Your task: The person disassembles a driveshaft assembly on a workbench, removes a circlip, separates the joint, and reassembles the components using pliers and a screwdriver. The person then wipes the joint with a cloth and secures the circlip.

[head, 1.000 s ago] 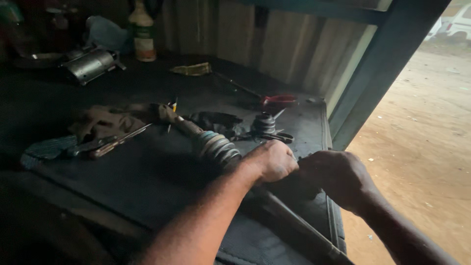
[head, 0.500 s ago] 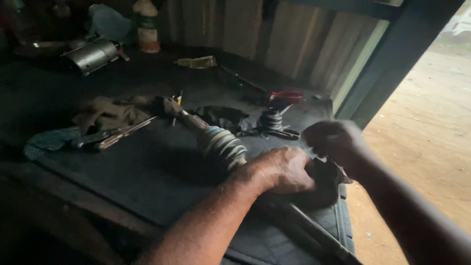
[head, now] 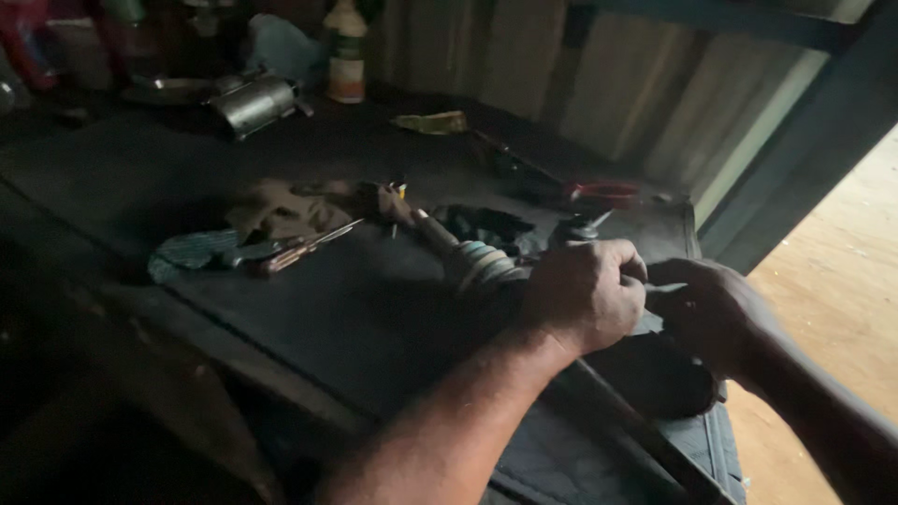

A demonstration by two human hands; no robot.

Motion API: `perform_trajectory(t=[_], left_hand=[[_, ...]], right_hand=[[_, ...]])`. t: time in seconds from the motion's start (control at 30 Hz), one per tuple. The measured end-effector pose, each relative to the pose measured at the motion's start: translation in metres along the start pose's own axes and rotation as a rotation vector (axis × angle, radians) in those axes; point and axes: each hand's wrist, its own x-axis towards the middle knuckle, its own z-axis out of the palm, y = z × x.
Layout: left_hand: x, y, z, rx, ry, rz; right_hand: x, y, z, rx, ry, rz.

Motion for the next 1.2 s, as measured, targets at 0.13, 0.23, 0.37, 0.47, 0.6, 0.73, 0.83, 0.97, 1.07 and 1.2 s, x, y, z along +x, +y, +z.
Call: perform_trajectory(t=[0.13, 0.23, 0.37, 0.47, 0.6, 0.73, 0.83, 0.97, 1.07, 1.2], left_hand=[[0.001, -0.006, 0.005, 0.056, -0.028, 0.032], [0.003, -0.008, 0.009, 0.050, 0.033, 0.099], [0.000, -0.006, 0.005, 0.058, 0.069, 0.181], [-0.010, 0.000, -0.003, 0.030, 0.176, 0.257], [-0.032, 0.013, -0.017, -0.044, 0.362, 0.117], [-0.072, 0.021, -0.039, -0.910, 0.369, -0.486], [-0.096, 0.024, -0.047, -1.109, 0.346, -0.698], [-0.091, 0.016, -0.039, -1.369, 0.262, -1.094], [-0.076, 0.002, -0.026, -1.636, 0.194, -1.146], [-0.059, -0.022, -0.016, -1.775, 0.262, -0.956]], right_hand=[[-0.072, 0.032, -0.013, -0.319, 0.092, -0.194], [-0.128, 0.065, -0.008, -0.292, 0.092, -0.117], [-0.183, 0.073, 0.018, -0.215, 0.200, -0.064], [-0.200, 0.069, 0.036, -0.320, 0.281, 0.041], [-0.201, 0.076, 0.047, -0.122, 0.441, -0.117], [-0.199, 0.074, 0.044, -0.081, 0.442, -0.139], [-0.189, 0.053, 0.027, -0.238, 0.218, 0.085], [-0.184, 0.024, 0.002, -0.500, -0.068, 0.278], [-0.195, 0.025, 0.003, -0.536, 0.186, -0.031], [-0.188, 0.043, 0.032, -0.531, 0.463, -0.313]])
